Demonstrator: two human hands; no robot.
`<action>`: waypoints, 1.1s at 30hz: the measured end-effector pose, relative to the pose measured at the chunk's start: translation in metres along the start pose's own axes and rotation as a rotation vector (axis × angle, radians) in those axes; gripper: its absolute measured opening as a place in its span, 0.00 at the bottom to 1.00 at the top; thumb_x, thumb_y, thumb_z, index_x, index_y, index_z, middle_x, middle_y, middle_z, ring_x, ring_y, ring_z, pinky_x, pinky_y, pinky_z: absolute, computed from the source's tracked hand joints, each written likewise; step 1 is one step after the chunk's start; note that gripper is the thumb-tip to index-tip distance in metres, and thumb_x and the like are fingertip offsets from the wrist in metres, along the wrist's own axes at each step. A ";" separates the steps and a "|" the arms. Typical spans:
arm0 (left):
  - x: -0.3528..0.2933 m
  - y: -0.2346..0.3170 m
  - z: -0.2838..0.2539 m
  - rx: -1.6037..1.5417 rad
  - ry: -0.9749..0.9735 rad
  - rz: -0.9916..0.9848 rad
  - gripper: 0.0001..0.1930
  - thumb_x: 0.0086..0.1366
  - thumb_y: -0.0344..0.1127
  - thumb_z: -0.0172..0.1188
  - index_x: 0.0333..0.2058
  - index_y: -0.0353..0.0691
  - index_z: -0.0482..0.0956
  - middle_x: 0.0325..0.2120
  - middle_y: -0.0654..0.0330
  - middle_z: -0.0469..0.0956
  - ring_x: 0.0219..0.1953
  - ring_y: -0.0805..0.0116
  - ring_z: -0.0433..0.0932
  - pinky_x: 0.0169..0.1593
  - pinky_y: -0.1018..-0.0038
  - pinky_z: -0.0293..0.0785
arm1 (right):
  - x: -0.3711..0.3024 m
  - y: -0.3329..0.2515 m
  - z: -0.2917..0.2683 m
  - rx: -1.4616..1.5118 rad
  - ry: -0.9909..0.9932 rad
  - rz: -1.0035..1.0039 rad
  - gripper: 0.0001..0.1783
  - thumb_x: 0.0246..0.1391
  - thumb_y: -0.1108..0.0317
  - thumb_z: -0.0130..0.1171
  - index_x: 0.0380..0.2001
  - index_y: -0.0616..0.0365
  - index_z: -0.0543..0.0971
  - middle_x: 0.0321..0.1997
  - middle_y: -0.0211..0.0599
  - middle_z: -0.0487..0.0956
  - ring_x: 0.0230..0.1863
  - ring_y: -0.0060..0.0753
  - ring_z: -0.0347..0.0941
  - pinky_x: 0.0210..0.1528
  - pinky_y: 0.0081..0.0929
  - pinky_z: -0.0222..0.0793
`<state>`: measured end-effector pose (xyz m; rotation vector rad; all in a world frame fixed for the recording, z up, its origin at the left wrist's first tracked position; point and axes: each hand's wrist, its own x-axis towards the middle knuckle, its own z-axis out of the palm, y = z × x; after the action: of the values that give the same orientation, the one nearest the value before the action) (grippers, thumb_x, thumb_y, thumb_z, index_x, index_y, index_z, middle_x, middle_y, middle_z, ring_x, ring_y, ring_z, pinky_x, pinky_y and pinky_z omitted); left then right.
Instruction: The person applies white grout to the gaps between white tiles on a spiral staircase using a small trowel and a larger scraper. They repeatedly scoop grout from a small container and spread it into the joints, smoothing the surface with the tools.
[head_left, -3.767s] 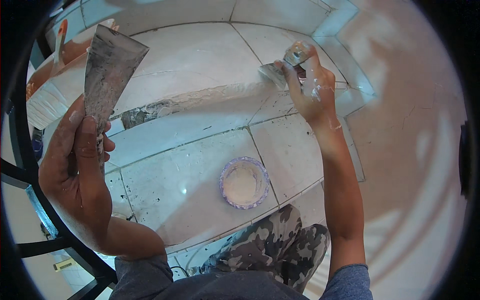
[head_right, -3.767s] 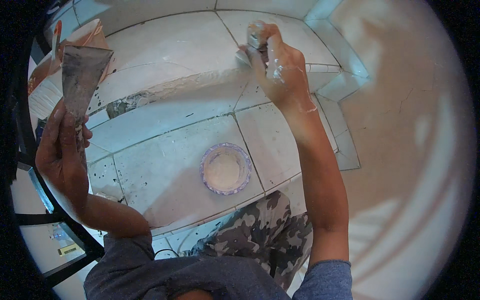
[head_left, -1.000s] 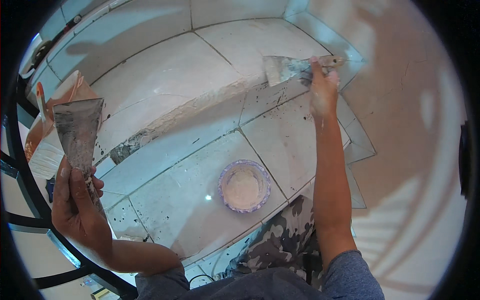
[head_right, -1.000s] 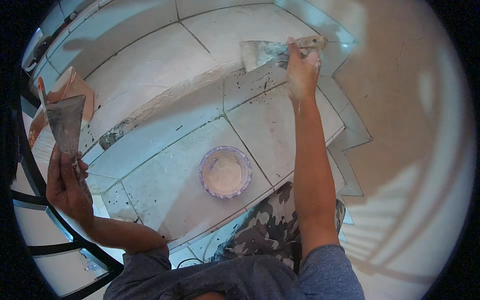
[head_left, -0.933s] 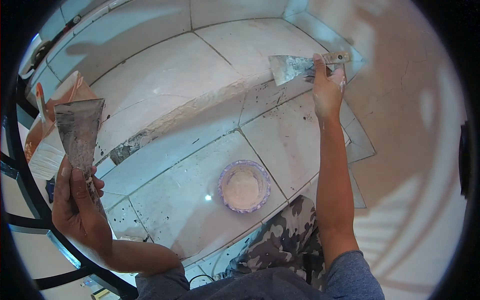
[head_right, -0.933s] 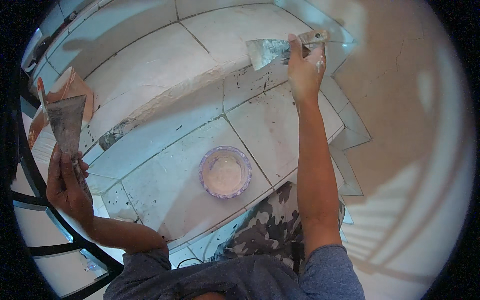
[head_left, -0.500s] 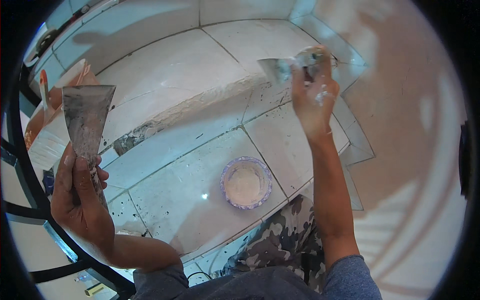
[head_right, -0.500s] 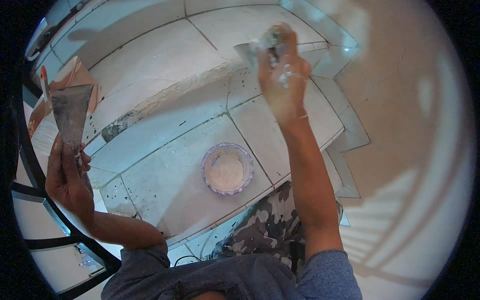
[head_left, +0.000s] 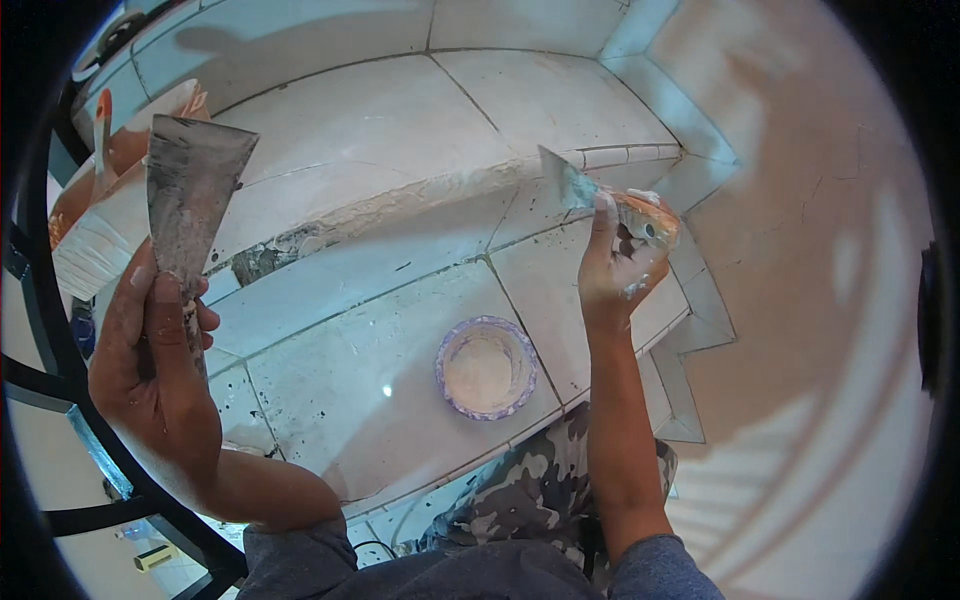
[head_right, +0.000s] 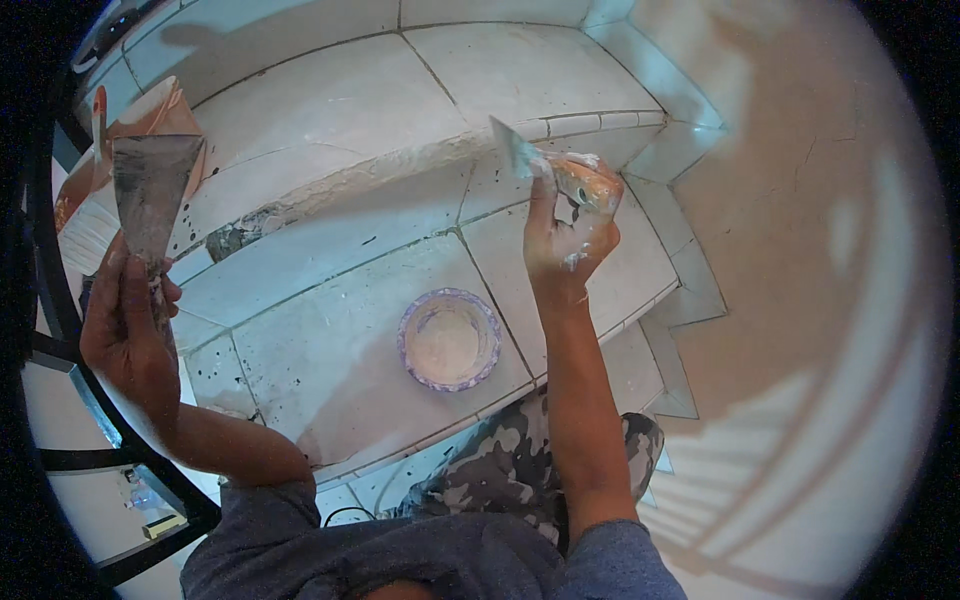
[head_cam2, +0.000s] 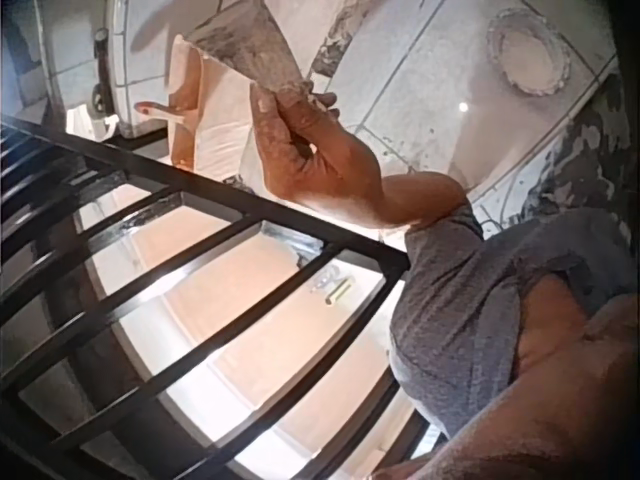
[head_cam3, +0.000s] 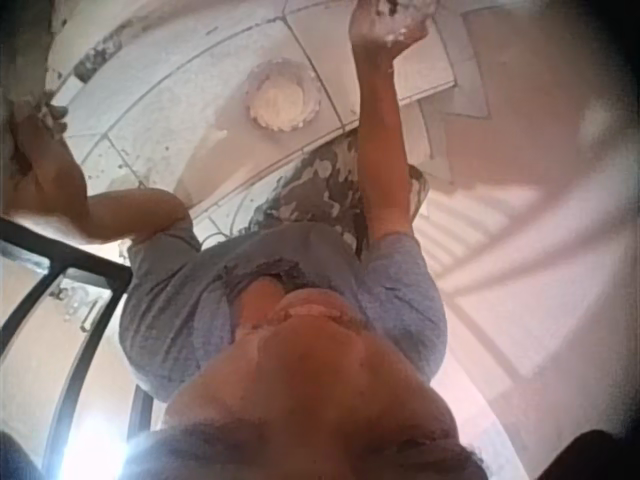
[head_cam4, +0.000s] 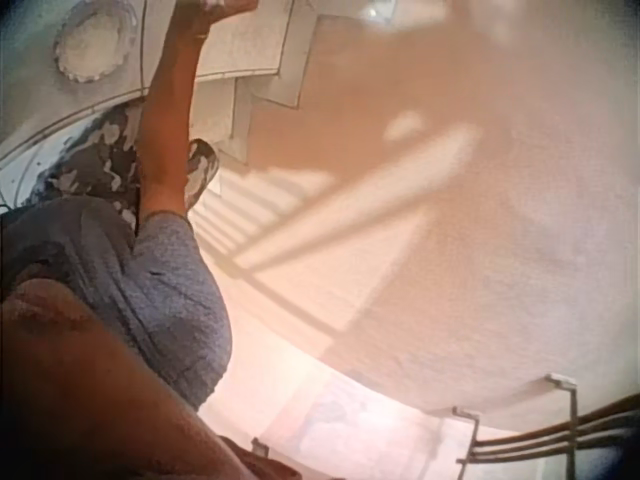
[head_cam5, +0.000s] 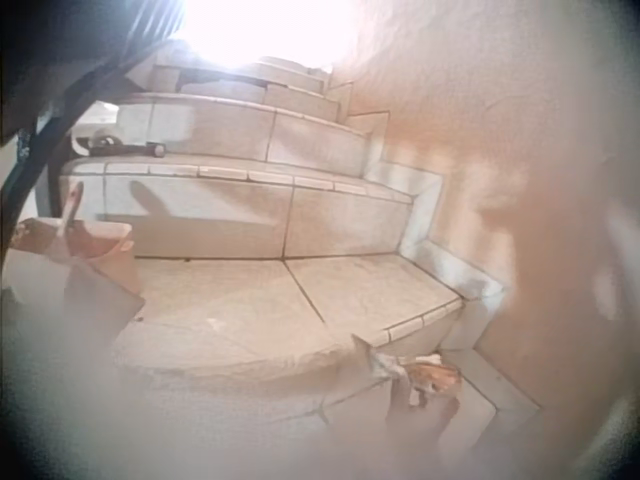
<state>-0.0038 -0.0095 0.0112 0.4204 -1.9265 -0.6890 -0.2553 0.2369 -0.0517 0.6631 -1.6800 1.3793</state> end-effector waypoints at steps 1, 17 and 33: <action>0.001 -0.001 0.000 -0.011 0.011 -0.006 0.15 0.72 0.33 0.55 0.52 0.34 0.79 0.31 0.50 0.84 0.26 0.73 0.80 0.26 0.80 0.72 | -0.003 0.006 -0.001 -0.060 -0.019 -0.030 0.11 0.53 0.77 0.67 0.39 0.62 0.77 0.38 0.42 0.81 0.39 0.35 0.80 0.38 0.27 0.76; -0.001 0.003 0.006 -0.015 0.000 -0.038 0.14 0.71 0.33 0.56 0.52 0.34 0.80 0.30 0.52 0.84 0.26 0.73 0.79 0.28 0.80 0.72 | -0.064 0.014 -0.001 -0.065 -0.125 -0.130 0.21 0.46 0.83 0.69 0.44 0.62 0.75 0.41 0.47 0.82 0.41 0.43 0.82 0.43 0.32 0.79; 0.000 -0.002 0.002 -0.023 -0.013 0.019 0.14 0.71 0.33 0.56 0.52 0.36 0.80 0.30 0.51 0.84 0.26 0.73 0.80 0.26 0.80 0.72 | -0.057 0.009 -0.005 -0.109 -0.157 -0.244 0.22 0.45 0.83 0.69 0.45 0.62 0.75 0.42 0.50 0.83 0.42 0.47 0.82 0.45 0.36 0.80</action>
<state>-0.0054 -0.0101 0.0092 0.3839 -1.9307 -0.7032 -0.2325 0.2381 -0.1047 0.9006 -1.7181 1.0802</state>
